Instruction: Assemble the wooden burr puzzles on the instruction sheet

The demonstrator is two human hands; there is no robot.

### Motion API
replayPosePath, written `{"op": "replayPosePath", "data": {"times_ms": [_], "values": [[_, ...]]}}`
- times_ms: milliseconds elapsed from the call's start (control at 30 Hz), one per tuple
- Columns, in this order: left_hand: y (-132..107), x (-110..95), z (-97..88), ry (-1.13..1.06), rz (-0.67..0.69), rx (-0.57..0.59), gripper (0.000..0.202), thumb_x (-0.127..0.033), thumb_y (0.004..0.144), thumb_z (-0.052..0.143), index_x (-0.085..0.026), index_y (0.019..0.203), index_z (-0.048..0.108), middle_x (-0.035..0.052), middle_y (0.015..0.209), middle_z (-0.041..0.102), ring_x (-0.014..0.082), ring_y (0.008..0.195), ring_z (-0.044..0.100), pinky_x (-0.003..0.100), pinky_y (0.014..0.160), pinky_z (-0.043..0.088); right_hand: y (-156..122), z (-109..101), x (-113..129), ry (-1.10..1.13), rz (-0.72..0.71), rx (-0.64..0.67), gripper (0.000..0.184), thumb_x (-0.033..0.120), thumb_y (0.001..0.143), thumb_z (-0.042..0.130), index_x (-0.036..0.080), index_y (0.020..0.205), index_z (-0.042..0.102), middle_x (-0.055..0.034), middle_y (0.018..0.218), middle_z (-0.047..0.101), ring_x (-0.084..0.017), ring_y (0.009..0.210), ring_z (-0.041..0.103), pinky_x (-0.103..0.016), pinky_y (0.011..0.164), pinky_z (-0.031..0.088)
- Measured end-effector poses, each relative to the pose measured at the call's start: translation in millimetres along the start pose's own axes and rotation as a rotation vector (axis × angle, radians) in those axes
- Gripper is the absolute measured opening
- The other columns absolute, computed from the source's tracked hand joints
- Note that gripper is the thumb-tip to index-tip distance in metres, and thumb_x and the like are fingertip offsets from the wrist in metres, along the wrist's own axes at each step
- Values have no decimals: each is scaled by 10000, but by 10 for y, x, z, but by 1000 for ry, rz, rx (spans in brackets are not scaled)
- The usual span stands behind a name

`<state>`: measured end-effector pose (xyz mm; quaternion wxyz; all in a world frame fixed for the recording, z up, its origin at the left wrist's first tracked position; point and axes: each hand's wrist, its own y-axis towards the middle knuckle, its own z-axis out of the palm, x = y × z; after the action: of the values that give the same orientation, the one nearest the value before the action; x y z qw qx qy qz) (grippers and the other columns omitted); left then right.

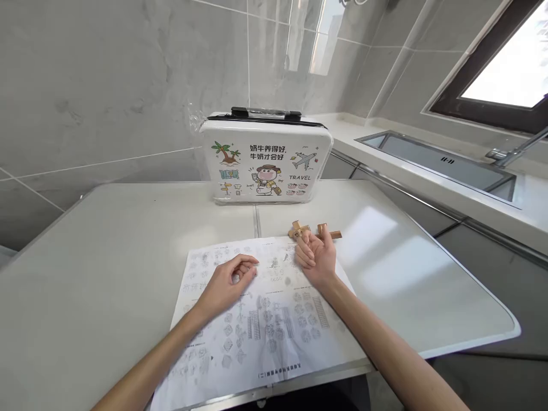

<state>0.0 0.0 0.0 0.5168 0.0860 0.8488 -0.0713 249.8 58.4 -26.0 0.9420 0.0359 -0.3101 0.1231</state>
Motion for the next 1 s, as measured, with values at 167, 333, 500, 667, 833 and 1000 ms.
{"op": "replayPosePath", "data": {"times_ms": [167, 333, 500, 667, 833, 1000], "values": [[-1, 14, -5, -5, -4, 15, 293, -472, 987, 600, -240, 1131, 706, 21, 854, 681, 181, 807, 611, 295, 754, 494, 25, -46, 24, 62, 0, -26, 520, 551, 1085, 393, 197, 763, 596, 72, 499, 380, -71, 357, 209, -186, 327, 261], [5, 7, -7, -11, -11, 21, 291, -475, 985, 606, -240, 1127, 702, 18, 855, 676, 180, 807, 600, 297, 757, 486, 27, -50, 15, 69, 11, -7, 516, 532, 1095, 372, 194, 780, 603, 69, 511, 388, -73, 362, 223, -184, 332, 275], [11, 1, -5, -10, -8, 19, 287, -473, 985, 606, -239, 1120, 705, 21, 861, 678, 184, 816, 602, 299, 757, 483, 29, -57, 14, 69, 8, -12, 546, 536, 1101, 342, 189, 771, 604, 65, 518, 386, -71, 367, 234, -185, 341, 280], [3, 8, -6, -13, -7, 20, 281, -471, 988, 604, -244, 1121, 705, 18, 852, 674, 185, 811, 602, 301, 761, 484, 18, -46, 13, 53, 9, -8, 537, 548, 1096, 354, 191, 779, 601, 56, 543, 406, -75, 382, 267, -186, 357, 301], [1, 5, -6, -13, -8, 20, 278, -465, 986, 607, -245, 1119, 710, 23, 857, 682, 191, 810, 608, 303, 755, 484, 9, -24, 19, 58, 12, -17, 552, 540, 1104, 319, 190, 777, 595, 47, 559, 417, -79, 395, 288, -186, 373, 325], [0, -2, -3, -10, -11, 16, 279, -470, 985, 605, -246, 1113, 711, 19, 844, 671, 189, 799, 599, 299, 747, 483, 16, -31, 15, 57, 16, -33, 537, 545, 1102, 331, 197, 786, 588, 38, 580, 433, -86, 408, 303, -186, 377, 336]]}}
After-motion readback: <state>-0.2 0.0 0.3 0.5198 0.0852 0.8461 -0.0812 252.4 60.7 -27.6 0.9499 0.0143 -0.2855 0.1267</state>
